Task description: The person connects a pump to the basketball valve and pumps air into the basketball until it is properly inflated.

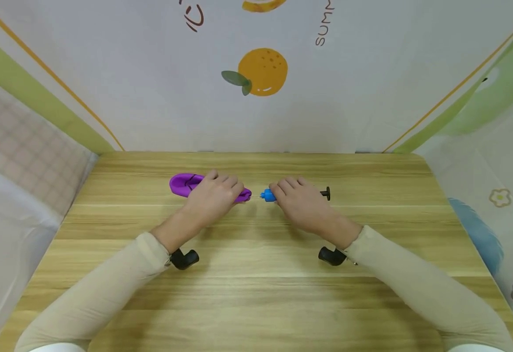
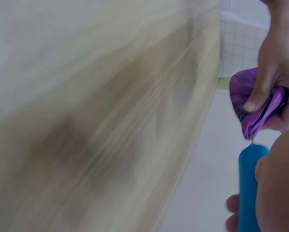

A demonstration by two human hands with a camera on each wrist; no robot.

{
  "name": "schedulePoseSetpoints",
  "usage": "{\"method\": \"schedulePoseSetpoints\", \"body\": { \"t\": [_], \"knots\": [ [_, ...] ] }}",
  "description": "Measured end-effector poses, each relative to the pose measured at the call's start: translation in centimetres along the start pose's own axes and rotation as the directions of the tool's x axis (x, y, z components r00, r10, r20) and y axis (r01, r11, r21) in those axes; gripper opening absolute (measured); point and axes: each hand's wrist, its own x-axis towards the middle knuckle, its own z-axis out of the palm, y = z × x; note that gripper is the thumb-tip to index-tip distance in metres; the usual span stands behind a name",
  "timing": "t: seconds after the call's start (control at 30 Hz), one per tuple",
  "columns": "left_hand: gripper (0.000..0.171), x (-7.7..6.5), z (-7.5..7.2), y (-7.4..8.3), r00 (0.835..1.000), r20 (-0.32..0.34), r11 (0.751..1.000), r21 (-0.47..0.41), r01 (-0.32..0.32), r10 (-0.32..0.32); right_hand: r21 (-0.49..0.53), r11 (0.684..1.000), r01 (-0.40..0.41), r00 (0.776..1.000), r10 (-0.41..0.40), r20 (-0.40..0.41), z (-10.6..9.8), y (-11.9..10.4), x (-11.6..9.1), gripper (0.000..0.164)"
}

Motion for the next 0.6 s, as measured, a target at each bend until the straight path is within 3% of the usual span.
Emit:
{"method": "schedulePoseSetpoints", "body": {
  "t": [0.17, 0.4, 0.6],
  "knots": [
    [0.016, 0.08, 0.20, 0.28, 0.999, -0.033, 0.999, 0.014, -0.031, 0.032, 0.019, 0.999, -0.031, 0.998, 0.030, 0.047, -0.25, -0.53, -0.04, 0.035],
    [0.011, 0.62, 0.32, 0.83, 0.996, -0.062, 0.997, 0.033, -0.063, 0.065, -0.053, 0.999, -0.004, 0.998, 0.000, -0.070, -0.25, -0.64, -0.10, 0.027],
    [0.013, 0.62, 0.42, 0.93, 0.994, -0.094, 0.998, 0.003, -0.057, 0.057, -0.076, 0.997, 0.003, 0.993, -0.012, -0.115, -0.06, -0.61, -0.25, 0.027]
  ]
}}
